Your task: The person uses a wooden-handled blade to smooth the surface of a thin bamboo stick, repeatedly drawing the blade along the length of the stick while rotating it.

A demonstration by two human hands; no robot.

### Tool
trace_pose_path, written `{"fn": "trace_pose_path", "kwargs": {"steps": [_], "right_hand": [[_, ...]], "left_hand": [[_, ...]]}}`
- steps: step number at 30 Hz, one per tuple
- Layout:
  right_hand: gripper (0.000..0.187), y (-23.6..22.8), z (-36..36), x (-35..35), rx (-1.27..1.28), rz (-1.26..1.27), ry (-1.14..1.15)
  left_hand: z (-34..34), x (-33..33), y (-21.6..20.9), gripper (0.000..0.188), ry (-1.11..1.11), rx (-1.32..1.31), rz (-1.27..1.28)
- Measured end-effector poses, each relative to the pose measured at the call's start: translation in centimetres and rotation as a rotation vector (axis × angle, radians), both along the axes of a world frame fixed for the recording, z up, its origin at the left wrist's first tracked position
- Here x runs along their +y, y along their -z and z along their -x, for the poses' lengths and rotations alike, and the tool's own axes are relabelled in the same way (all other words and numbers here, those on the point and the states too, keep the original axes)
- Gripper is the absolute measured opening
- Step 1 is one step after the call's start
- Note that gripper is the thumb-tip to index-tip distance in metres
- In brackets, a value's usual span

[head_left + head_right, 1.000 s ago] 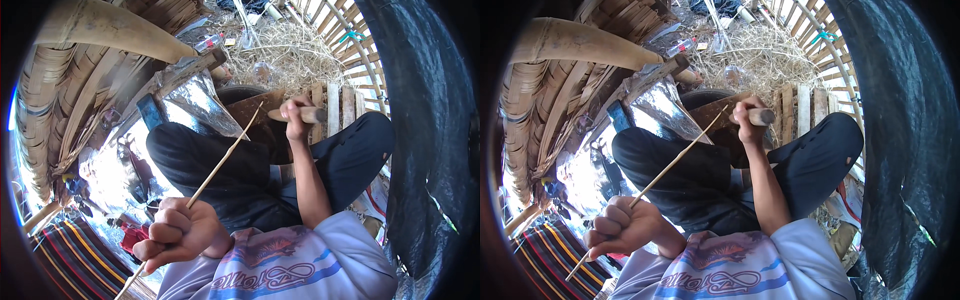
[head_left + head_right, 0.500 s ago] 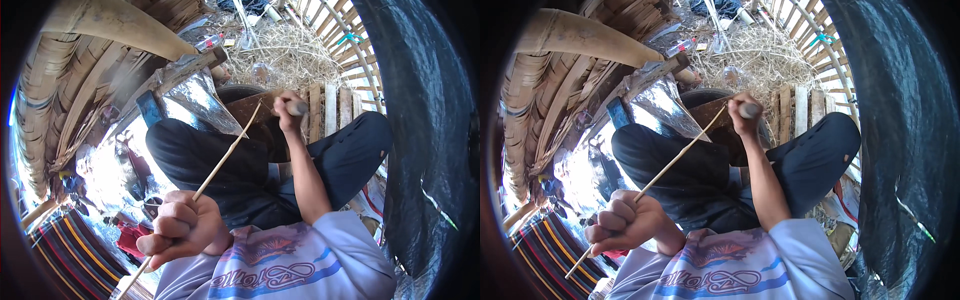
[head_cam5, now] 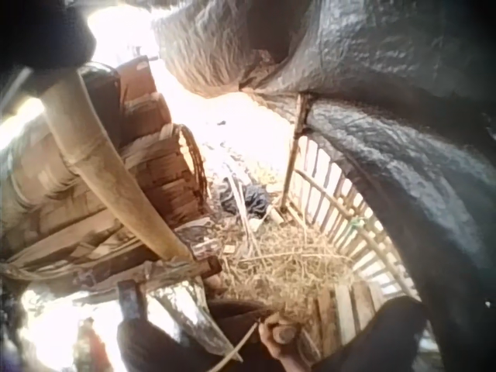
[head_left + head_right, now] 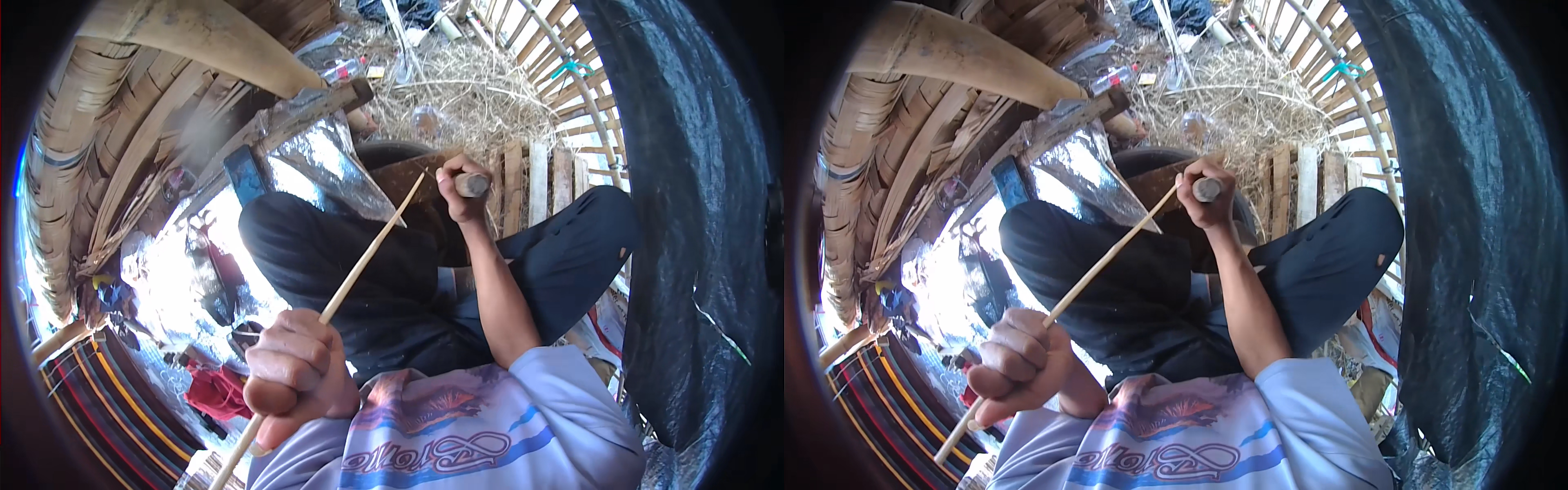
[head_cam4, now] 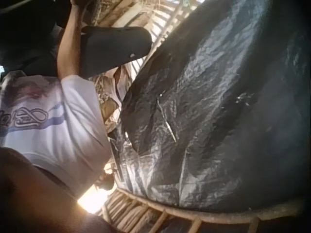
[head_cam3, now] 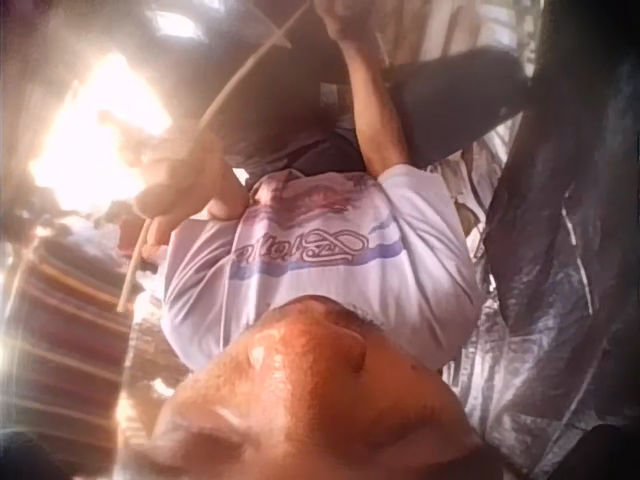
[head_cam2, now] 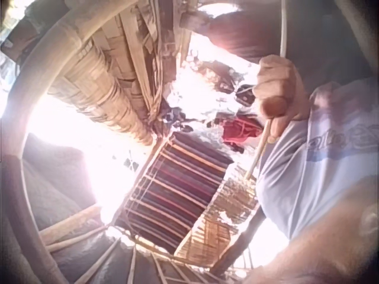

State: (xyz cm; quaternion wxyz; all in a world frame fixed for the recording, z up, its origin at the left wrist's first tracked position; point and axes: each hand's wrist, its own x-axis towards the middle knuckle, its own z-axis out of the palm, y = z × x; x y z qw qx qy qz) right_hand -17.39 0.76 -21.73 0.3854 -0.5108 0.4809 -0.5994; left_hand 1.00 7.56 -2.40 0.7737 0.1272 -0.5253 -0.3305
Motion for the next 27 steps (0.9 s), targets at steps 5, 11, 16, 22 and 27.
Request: {"fn": "trace_pose_path", "kwargs": {"steps": [5, 11, 16, 22, 27], "right_hand": [[0.013, 0.9, 0.1, 0.0, -0.396, -0.043, -0.018], [0.014, -0.1, -0.2, 0.0, -0.359, -0.049, -0.001], [0.013, 0.8, -0.7, -0.3, -0.154, 0.000, 0.043], [0.013, 2.3, -0.4, -0.5, -0.082, 0.035, 0.061], [0.015, 1.0, -0.1, 0.5, -0.527, -0.031, 0.045]], "left_hand": [[0.0, 0.4, -0.1, 0.052, -0.032, 0.018, 0.006], [-0.1, 0.4, 0.2, 0.051, -0.078, -0.007, -0.011], [-0.3, 0.7, 0.2, 0.047, -0.162, 0.008, -0.072], [0.5, 0.8, 0.0, 0.046, -0.257, 0.031, -0.133], [0.3, 0.8, 0.0, 0.046, -0.302, 0.068, -0.164]]}}
